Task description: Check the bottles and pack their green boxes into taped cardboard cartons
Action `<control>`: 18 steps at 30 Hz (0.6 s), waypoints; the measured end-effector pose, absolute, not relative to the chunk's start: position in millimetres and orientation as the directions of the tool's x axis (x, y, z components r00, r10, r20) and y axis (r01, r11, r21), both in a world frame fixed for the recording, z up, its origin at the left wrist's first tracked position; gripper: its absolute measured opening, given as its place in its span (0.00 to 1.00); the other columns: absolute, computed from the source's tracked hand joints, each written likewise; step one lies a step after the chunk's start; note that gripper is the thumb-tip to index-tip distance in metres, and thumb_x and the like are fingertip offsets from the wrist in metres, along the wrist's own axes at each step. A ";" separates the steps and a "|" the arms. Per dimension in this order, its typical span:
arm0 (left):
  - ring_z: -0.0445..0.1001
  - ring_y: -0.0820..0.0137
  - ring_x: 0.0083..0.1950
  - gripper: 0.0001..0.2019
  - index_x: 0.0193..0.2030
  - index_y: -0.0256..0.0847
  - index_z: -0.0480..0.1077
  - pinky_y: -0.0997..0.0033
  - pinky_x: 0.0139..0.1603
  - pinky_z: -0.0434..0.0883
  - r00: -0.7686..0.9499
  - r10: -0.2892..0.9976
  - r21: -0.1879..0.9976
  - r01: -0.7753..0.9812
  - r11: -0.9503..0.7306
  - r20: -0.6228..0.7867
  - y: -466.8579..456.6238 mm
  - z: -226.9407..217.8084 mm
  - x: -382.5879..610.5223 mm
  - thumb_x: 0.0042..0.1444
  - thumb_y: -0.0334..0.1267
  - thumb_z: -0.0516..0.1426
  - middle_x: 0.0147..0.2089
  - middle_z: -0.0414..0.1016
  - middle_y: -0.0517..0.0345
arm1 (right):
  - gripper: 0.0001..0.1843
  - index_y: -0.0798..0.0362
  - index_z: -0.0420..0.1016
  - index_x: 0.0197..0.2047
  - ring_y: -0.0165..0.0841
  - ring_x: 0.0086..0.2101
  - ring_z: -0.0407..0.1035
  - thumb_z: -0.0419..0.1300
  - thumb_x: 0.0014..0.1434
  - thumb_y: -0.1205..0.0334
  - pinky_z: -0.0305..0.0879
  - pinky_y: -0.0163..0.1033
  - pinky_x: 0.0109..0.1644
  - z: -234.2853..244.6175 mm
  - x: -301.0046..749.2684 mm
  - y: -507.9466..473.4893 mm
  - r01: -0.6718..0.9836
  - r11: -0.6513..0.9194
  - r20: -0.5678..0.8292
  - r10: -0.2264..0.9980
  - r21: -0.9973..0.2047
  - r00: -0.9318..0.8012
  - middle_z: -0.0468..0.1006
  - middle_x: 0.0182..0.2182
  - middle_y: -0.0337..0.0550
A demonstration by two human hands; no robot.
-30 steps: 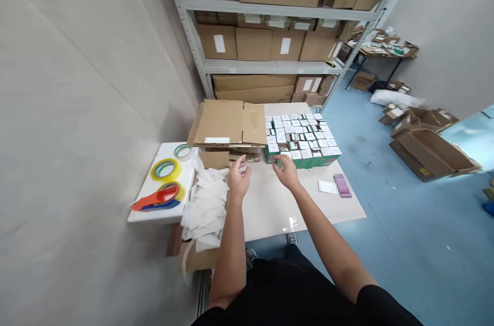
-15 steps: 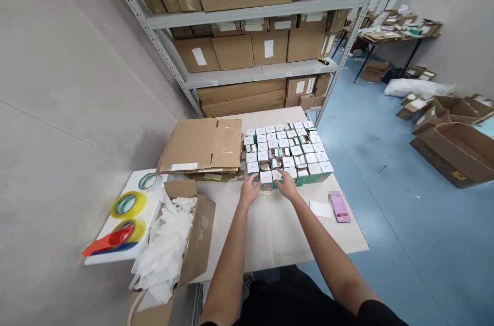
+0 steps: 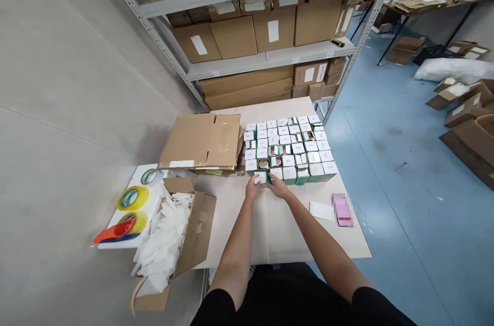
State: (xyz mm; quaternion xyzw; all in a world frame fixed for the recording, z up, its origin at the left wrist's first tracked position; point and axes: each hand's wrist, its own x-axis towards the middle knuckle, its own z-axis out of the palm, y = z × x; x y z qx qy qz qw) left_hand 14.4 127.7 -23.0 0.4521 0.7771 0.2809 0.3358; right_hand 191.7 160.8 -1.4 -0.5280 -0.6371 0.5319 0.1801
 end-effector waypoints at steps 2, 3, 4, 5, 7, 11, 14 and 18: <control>0.79 0.62 0.56 0.21 0.60 0.44 0.74 0.63 0.61 0.73 -0.383 0.878 0.765 0.459 0.451 -0.287 123.4 -24.3 10.0 0.60 0.31 0.57 0.58 0.81 0.53 | 0.35 0.49 0.67 0.71 0.49 0.62 0.69 0.63 0.61 0.63 0.65 0.51 0.66 -7.5 174.3 156.1 0.484 -0.127 -0.348 0.847 -0.866 -0.402 0.73 0.65 0.50; 0.79 0.62 0.56 0.21 0.59 0.44 0.74 0.62 0.61 0.73 -0.390 0.872 0.779 0.431 0.456 -0.295 121.2 -24.6 8.2 0.60 0.30 0.57 0.58 0.80 0.54 | 0.35 0.50 0.66 0.71 0.49 0.63 0.68 0.62 0.61 0.65 0.64 0.52 0.66 -10.2 165.7 153.1 0.493 -0.125 -0.355 0.841 -0.861 -0.407 0.73 0.65 0.51; 0.79 0.62 0.56 0.21 0.59 0.43 0.74 0.62 0.61 0.73 -0.400 0.867 0.790 0.405 0.460 -0.299 118.7 -25.0 6.7 0.59 0.30 0.57 0.58 0.80 0.53 | 0.35 0.52 0.66 0.71 0.49 0.63 0.68 0.61 0.61 0.66 0.63 0.52 0.67 -12.7 157.8 149.8 0.505 -0.118 -0.357 0.840 -0.855 -0.408 0.73 0.65 0.53; 0.79 0.62 0.57 0.21 0.59 0.43 0.74 0.62 0.62 0.73 -0.407 0.862 0.805 0.375 0.460 -0.303 115.9 -25.3 5.5 0.59 0.30 0.57 0.59 0.80 0.53 | 0.35 0.53 0.65 0.72 0.49 0.64 0.67 0.60 0.61 0.67 0.62 0.52 0.67 -14.9 150.8 146.4 0.518 -0.112 -0.356 0.844 -0.848 -0.401 0.74 0.64 0.54; 0.79 0.62 0.59 0.22 0.61 0.43 0.74 0.62 0.63 0.72 -0.416 0.859 0.836 0.320 0.446 -0.299 108.7 -25.9 3.9 0.59 0.31 0.58 0.60 0.80 0.51 | 0.34 0.56 0.65 0.71 0.48 0.63 0.69 0.58 0.62 0.68 0.63 0.50 0.67 -18.1 140.3 139.5 0.537 -0.102 -0.342 0.865 -0.837 -0.369 0.75 0.63 0.56; 0.78 0.62 0.61 0.30 0.70 0.48 0.67 0.63 0.64 0.71 -0.415 0.867 0.867 0.283 0.411 -0.275 85.7 -22.9 0.8 0.59 0.36 0.61 0.62 0.79 0.52 | 0.27 0.53 0.72 0.65 0.43 0.53 0.76 0.54 0.63 0.65 0.69 0.45 0.59 -19.9 132.9 123.6 0.527 -0.078 -0.265 0.920 -0.846 -0.290 0.81 0.55 0.51; 0.77 0.62 0.63 0.33 0.73 0.52 0.62 0.64 0.64 0.71 -0.423 0.862 0.842 0.324 0.431 -0.278 62.0 -13.5 -3.8 0.61 0.37 0.61 0.63 0.79 0.55 | 0.19 0.51 0.77 0.56 0.41 0.45 0.78 0.54 0.64 0.60 0.72 0.43 0.52 -17.6 132.1 103.2 0.534 -0.111 -0.251 0.948 -0.838 -0.197 0.84 0.43 0.45; 0.77 0.63 0.62 0.30 0.71 0.53 0.67 0.67 0.62 0.70 -0.351 0.893 0.813 0.407 0.415 -0.280 27.3 5.6 -11.7 0.61 0.34 0.58 0.62 0.79 0.59 | 0.17 0.52 0.76 0.48 0.40 0.40 0.79 0.55 0.64 0.52 0.72 0.41 0.46 -11.5 127.7 60.3 0.533 -0.203 -0.263 0.964 -0.822 -0.038 0.84 0.38 0.44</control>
